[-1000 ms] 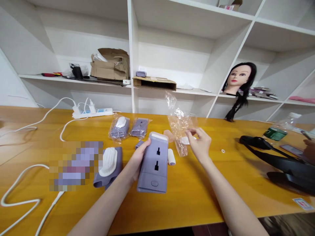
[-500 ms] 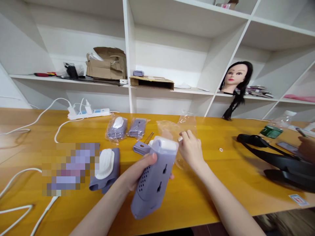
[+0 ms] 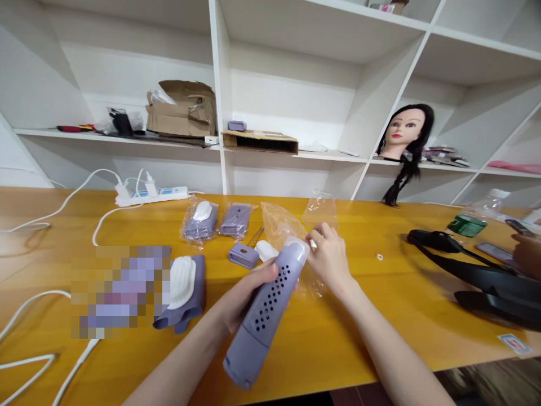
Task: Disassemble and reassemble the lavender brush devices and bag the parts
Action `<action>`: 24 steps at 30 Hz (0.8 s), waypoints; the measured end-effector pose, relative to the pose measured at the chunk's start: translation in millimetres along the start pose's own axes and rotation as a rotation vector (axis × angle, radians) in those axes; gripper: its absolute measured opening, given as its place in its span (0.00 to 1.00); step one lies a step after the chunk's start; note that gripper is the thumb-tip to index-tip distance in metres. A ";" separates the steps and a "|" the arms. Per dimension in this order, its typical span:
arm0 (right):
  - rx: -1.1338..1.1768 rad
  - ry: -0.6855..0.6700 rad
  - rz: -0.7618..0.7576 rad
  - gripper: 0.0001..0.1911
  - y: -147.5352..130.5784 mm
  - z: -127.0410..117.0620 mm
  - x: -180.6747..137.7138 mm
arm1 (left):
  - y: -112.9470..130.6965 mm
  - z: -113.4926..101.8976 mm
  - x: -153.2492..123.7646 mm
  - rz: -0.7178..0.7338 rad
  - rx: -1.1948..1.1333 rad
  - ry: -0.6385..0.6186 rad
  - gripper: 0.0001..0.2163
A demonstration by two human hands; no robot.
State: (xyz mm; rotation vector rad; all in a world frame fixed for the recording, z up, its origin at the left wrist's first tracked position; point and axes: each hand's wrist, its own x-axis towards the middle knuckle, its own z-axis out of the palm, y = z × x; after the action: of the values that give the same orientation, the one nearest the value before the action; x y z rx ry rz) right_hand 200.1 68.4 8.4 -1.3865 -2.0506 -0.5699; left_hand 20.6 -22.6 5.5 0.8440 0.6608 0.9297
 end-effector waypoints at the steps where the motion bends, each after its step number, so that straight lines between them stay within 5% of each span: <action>1: 0.012 -0.005 0.006 0.11 0.8 -1.2 0.8 | -0.1 1.3 0.6 0.038 0.057 0.010 0.30; 8: 0.000 -0.048 0.064 0.10 11.4 -1.7 3.5 | -10.3 2.6 0.2 0.299 0.856 0.215 0.34; 18: -0.031 -0.104 0.000 0.09 6.1 -2.4 2.9 | -15.6 12.4 -7.8 0.278 1.041 0.073 0.38; 24: -0.016 -0.144 -0.088 0.07 6.0 -3.2 2.5 | -15.2 4.6 -0.6 0.271 1.088 0.416 0.43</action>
State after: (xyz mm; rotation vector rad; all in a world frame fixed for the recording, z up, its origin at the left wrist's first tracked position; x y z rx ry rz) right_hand 205.8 70.3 12.6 -1.3882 -2.2350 -0.5385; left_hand 30.2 -29.7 -4.9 1.7491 1.4980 0.9756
